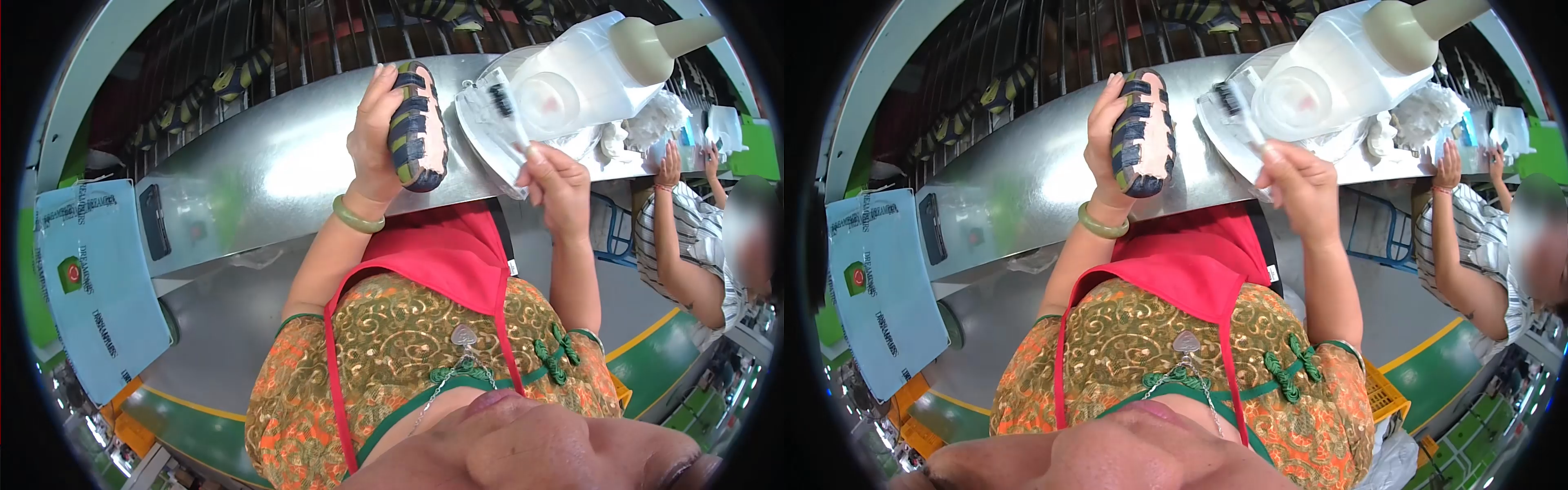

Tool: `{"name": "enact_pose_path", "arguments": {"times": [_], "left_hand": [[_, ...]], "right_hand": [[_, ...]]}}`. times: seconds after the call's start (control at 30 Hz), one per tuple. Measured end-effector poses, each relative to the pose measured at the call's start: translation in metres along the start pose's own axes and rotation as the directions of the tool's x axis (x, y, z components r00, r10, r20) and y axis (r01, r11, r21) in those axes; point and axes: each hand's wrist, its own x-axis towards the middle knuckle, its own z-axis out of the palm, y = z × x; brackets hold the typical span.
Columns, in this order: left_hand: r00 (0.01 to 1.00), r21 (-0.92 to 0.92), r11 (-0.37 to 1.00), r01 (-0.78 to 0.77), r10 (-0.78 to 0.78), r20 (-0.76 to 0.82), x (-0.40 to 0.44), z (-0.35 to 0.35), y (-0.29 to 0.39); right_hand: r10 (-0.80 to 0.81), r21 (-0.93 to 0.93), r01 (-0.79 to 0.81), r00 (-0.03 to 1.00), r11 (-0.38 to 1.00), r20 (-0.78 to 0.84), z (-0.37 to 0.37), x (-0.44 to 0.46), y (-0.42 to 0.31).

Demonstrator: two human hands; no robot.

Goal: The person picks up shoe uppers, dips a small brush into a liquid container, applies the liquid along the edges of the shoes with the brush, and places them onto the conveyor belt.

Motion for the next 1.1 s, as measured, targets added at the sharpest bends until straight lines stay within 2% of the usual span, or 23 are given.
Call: {"name": "enact_pose_path", "arguments": {"times": [0.1, 0.27, 0.33, 0.67, 0.73, 0.97, 1.1], "left_hand": [[1.0, 0.051, 0.998, -0.024, 0.025, -0.006, 0.006, -0.001, 0.003], [0.998, 0.114, 0.991, -0.068, 0.068, 0.003, 0.008, -0.006, 0.001], [0.995, 0.131, 0.987, -0.096, 0.094, 0.024, 0.01, -0.007, 0.002], [0.983, 0.155, 0.971, -0.181, 0.173, 0.066, 0.01, -0.005, 0.011], [0.983, 0.151, 0.973, -0.174, 0.163, 0.079, 0.011, -0.006, 0.014], [0.979, 0.09, 0.98, -0.178, 0.167, 0.118, 0.011, -0.007, 0.018], [0.983, 0.076, 0.985, -0.153, 0.144, 0.119, 0.009, -0.01, 0.016]], "right_hand": [[-0.078, -0.02, 0.08, 0.993, 0.997, 0.084, 0.028, -0.012, -0.008], [-0.183, -0.033, 0.188, 0.976, 0.982, 0.12, 0.048, -0.022, -0.013], [-0.209, -0.118, 0.223, 0.97, 0.968, 0.123, 0.05, -0.022, -0.009], [-0.243, -0.253, 0.24, 0.97, 0.937, 0.019, 0.051, -0.006, -0.003], [-0.304, -0.292, 0.296, 0.952, 0.909, 0.019, 0.05, -0.003, -0.002], [-0.268, -0.357, 0.237, 0.962, 0.903, -0.041, 0.049, 0.014, -0.002], [-0.353, -0.405, 0.313, 0.935, 0.859, -0.026, 0.044, 0.025, 0.001]]}}
